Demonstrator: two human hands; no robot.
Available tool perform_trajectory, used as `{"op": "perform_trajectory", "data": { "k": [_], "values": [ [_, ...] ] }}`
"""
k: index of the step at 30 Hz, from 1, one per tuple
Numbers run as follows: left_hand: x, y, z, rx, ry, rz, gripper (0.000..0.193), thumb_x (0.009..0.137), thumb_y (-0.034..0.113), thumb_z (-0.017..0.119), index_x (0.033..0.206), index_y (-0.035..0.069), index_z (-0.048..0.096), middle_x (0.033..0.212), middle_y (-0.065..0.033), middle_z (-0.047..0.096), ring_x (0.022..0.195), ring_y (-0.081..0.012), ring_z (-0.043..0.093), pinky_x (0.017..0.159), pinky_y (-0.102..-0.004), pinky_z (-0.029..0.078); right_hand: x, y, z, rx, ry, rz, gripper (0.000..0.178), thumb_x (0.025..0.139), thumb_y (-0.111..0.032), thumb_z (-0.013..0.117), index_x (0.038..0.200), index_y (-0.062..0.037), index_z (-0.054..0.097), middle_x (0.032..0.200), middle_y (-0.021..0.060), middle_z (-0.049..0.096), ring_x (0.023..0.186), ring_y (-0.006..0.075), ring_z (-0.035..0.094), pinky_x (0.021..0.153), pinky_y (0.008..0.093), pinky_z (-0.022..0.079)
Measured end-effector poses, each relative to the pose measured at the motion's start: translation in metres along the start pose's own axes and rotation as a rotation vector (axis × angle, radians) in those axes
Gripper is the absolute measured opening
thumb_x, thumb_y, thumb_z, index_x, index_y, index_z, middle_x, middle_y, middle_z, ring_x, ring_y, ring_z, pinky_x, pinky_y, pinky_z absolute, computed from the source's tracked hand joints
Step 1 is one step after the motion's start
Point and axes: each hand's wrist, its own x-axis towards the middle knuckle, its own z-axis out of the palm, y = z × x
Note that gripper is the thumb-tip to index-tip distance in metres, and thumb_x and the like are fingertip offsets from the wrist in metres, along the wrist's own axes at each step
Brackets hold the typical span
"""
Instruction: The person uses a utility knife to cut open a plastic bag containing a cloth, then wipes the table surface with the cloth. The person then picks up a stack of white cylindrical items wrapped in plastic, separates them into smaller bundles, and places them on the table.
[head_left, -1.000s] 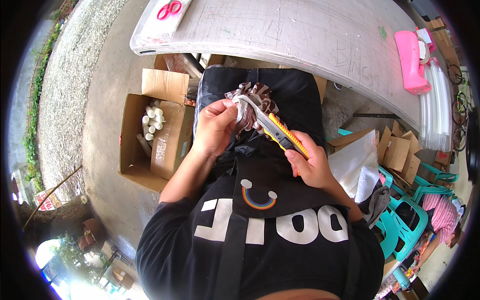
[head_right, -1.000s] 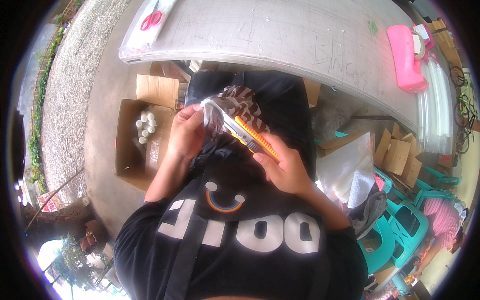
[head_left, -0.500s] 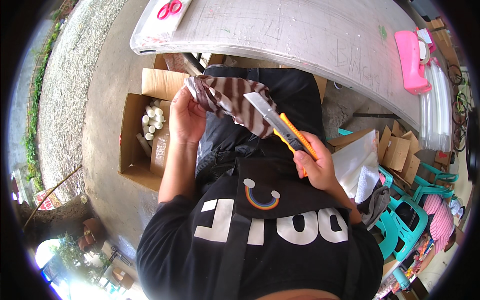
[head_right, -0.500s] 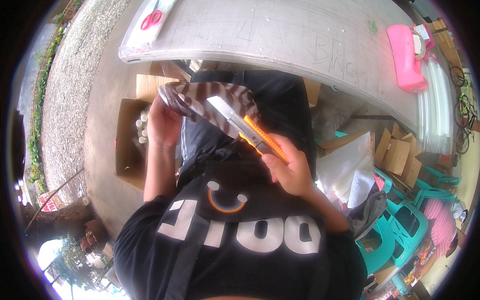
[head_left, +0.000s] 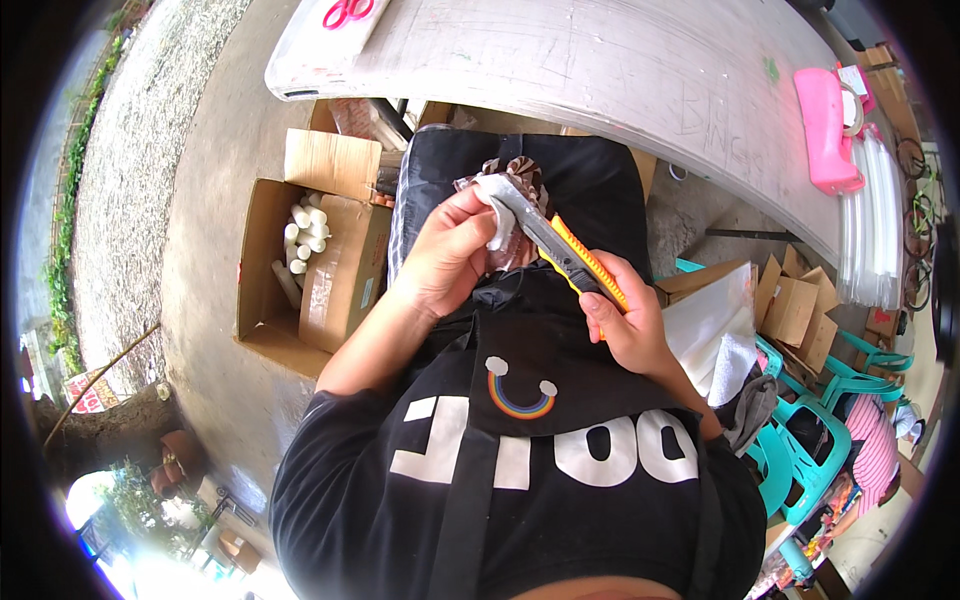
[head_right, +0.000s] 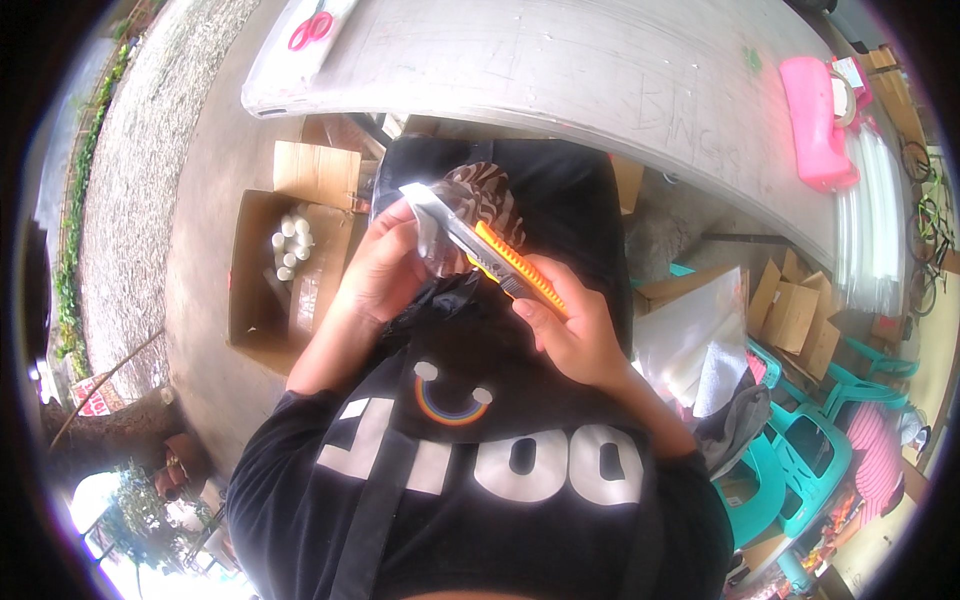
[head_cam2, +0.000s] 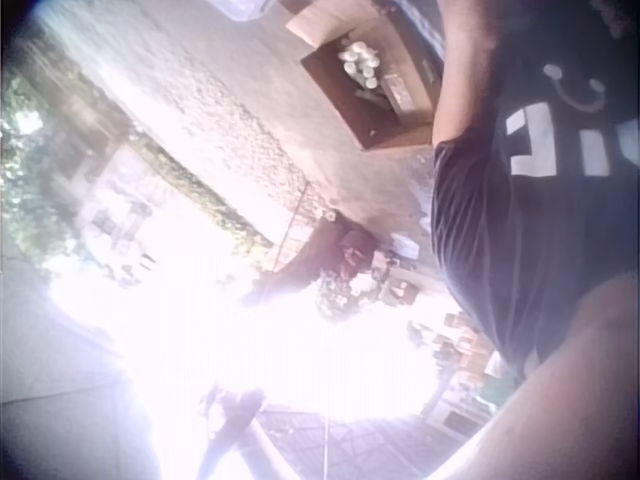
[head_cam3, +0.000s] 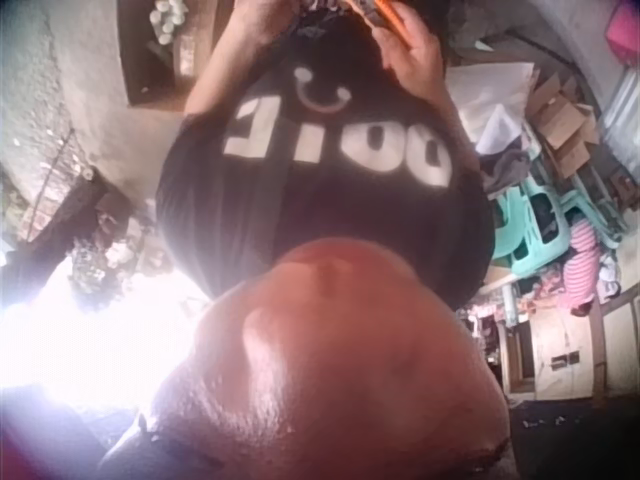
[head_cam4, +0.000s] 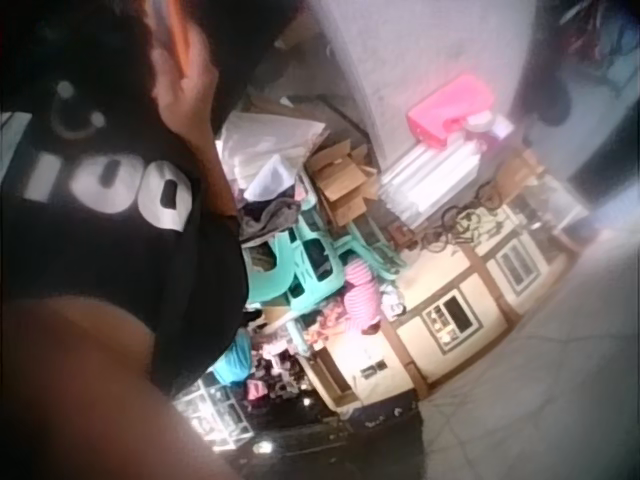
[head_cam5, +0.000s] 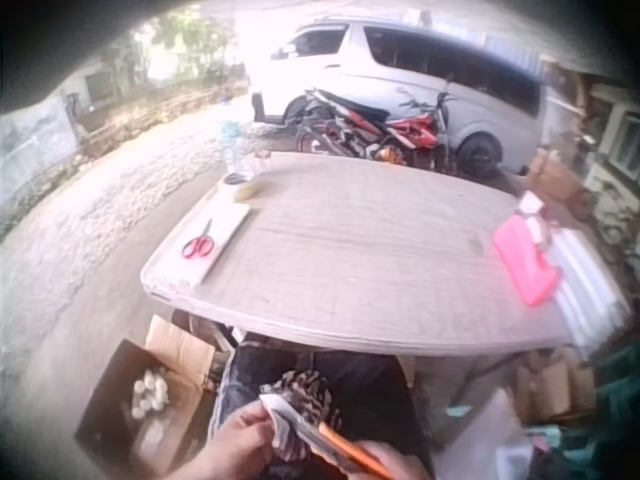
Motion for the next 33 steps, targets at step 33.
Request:
{"op": "perform_trajectory", "data": {
  "k": [33],
  "values": [
    [-0.009, 0.027, 0.012, 0.814, 0.127, -0.004, 0.023, 0.08, 0.0, 0.065, 0.101, -0.007, 0.065, 0.086, -0.0026, 0.067, 0.078, -0.0056, 0.061, 0.071, -0.0228, 0.053, -0.009, 0.0, -0.007, -0.295, -0.03, -0.133, 0.036, 0.095, -0.019, 0.065, 0.125, -0.0017, 0.055, 0.077, 0.0015, 0.061, 0.053, 0.0055, 0.053, 0.052, 0.0222, 0.044]
  ]
}}
